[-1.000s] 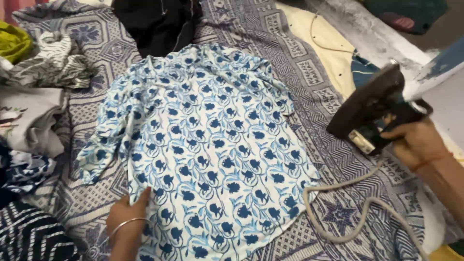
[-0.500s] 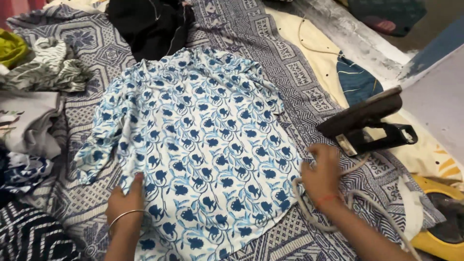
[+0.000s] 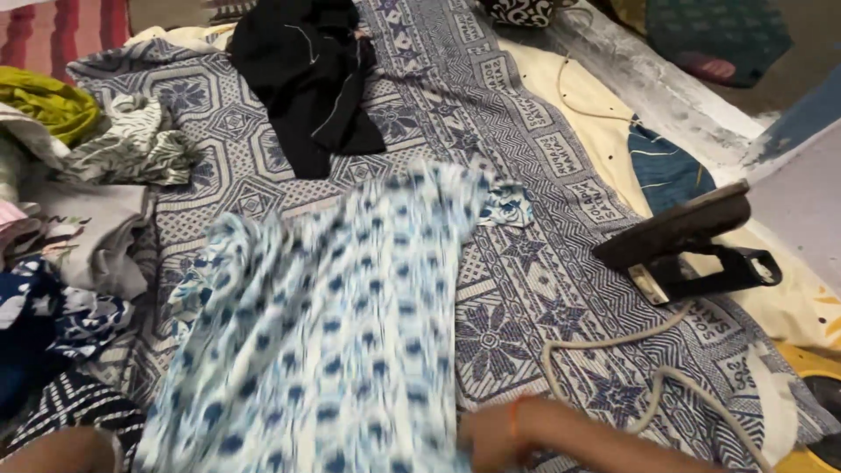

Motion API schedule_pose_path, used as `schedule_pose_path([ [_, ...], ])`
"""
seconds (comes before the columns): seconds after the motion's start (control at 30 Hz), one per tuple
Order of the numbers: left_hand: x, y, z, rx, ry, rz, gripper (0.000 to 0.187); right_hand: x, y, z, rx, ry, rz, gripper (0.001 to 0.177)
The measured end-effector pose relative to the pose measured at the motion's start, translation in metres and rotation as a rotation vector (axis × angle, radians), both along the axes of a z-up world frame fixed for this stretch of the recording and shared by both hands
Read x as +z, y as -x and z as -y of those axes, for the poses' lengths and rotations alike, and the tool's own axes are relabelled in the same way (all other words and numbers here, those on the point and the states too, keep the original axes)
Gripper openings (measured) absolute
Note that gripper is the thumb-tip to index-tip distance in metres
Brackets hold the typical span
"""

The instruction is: Ironing a variety of clothes including shirts and pants on a flat surface.

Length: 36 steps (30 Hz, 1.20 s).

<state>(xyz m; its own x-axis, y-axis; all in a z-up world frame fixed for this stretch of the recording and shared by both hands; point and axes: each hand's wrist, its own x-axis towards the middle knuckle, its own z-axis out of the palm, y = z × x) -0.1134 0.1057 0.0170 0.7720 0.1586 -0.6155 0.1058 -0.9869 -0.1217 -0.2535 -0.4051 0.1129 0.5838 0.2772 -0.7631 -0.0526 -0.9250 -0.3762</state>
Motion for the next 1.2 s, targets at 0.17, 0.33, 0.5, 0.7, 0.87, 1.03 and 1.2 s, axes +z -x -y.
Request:
schedule_pose_path([
  [0.17,0.059,-0.026,0.032,-0.007,-0.12,-0.017,0.071,-0.022,-0.022,-0.012,0.135,-0.066,-0.037,0.036],
  [0.33,0.144,-0.026,0.133,-0.012,-0.238,-0.04,0.082,-0.006,-0.095,0.016,-0.724,-0.171,0.172,0.035],
  [0.5,0.177,-0.005,0.241,0.179,-0.012,0.002,0.094,-0.04,-0.106,0.033,-1.084,-0.319,0.286,0.034],
  [0.7,0.047,-0.014,0.185,-0.047,0.045,0.313,0.042,-0.047,-0.079,0.006,-0.654,-0.002,0.543,0.02],
  [0.87,0.088,-0.024,0.164,-0.01,-0.234,-0.135,0.029,-0.059,-0.048,-0.007,-0.081,-0.164,0.128,0.016],
  [1.03,0.129,-0.053,0.177,-0.038,-0.014,-0.176,0.04,-0.005,-0.093,0.0,-0.03,-0.036,-0.327,0.037],
  [1.2,0.116,-0.053,0.212,-0.252,0.384,0.37,0.054,-0.036,-0.192,0.089,-0.594,-0.003,0.43,0.031],
])
